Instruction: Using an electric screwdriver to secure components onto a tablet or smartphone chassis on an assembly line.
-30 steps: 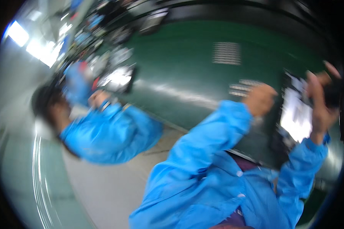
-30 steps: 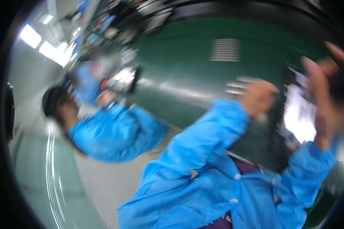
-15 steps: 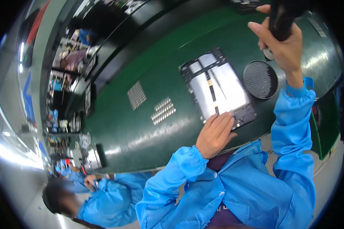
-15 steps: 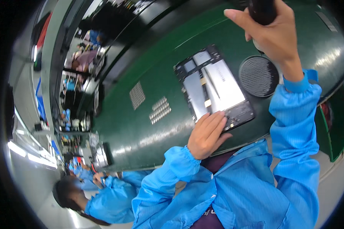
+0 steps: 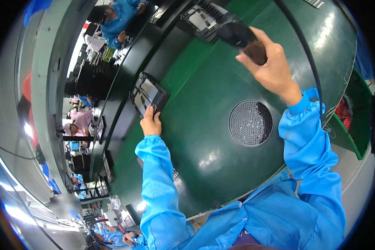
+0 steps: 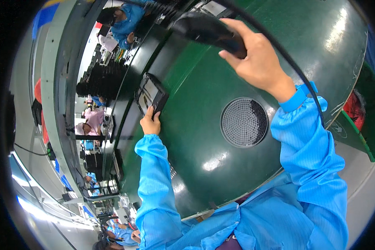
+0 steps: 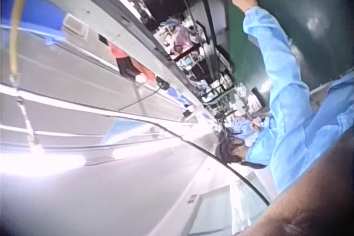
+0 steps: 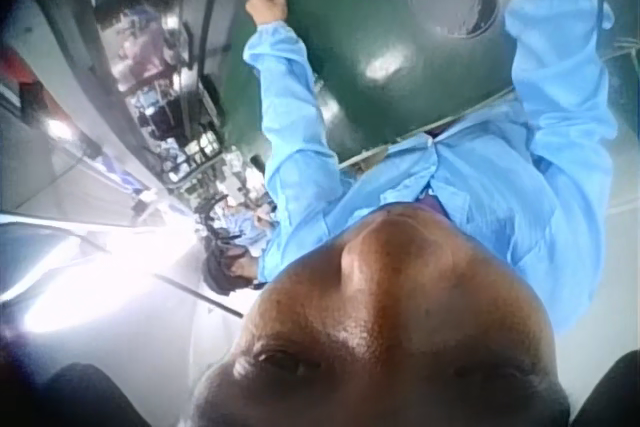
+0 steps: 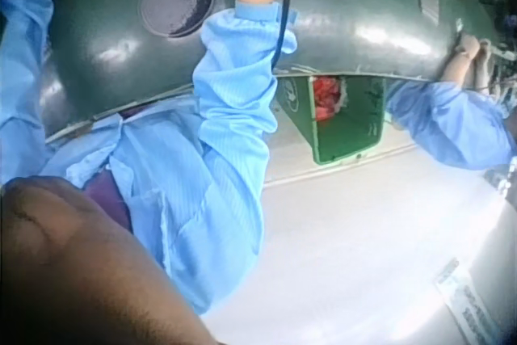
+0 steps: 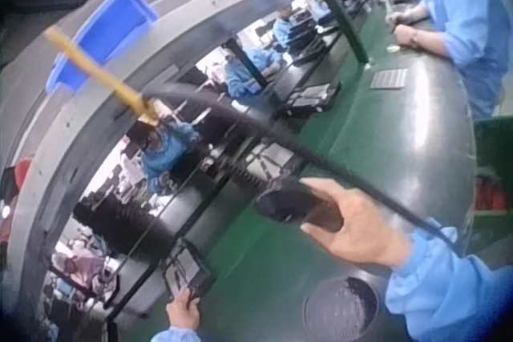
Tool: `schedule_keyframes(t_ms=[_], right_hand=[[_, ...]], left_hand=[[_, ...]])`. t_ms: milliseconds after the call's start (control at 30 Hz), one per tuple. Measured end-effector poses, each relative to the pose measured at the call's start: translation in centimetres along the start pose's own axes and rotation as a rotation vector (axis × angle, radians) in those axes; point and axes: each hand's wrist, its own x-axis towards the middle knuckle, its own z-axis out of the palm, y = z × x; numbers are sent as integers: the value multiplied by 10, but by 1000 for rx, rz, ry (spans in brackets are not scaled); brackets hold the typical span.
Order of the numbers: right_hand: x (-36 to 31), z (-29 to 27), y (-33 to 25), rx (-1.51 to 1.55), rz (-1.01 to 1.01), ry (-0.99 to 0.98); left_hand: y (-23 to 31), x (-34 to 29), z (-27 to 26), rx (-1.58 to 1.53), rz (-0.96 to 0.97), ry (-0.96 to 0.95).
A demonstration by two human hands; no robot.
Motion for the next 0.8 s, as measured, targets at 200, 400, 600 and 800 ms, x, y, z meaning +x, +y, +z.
schedule_keyframes(t_ms=[200, 400, 600, 800], right_hand=[[1, 1, 12, -16, 135, -176], [-1, 7, 15, -14, -60, -82], [-1, 5, 16, -41, -44, -58], [-2, 8, 16, -63, -78, -63]], left_hand=[[60, 75, -16, 100, -54, -315], [154, 126, 81, -173, 600, -178], [230, 196, 88, -22, 650, -364], [207, 206, 102, 86, 425, -377]])
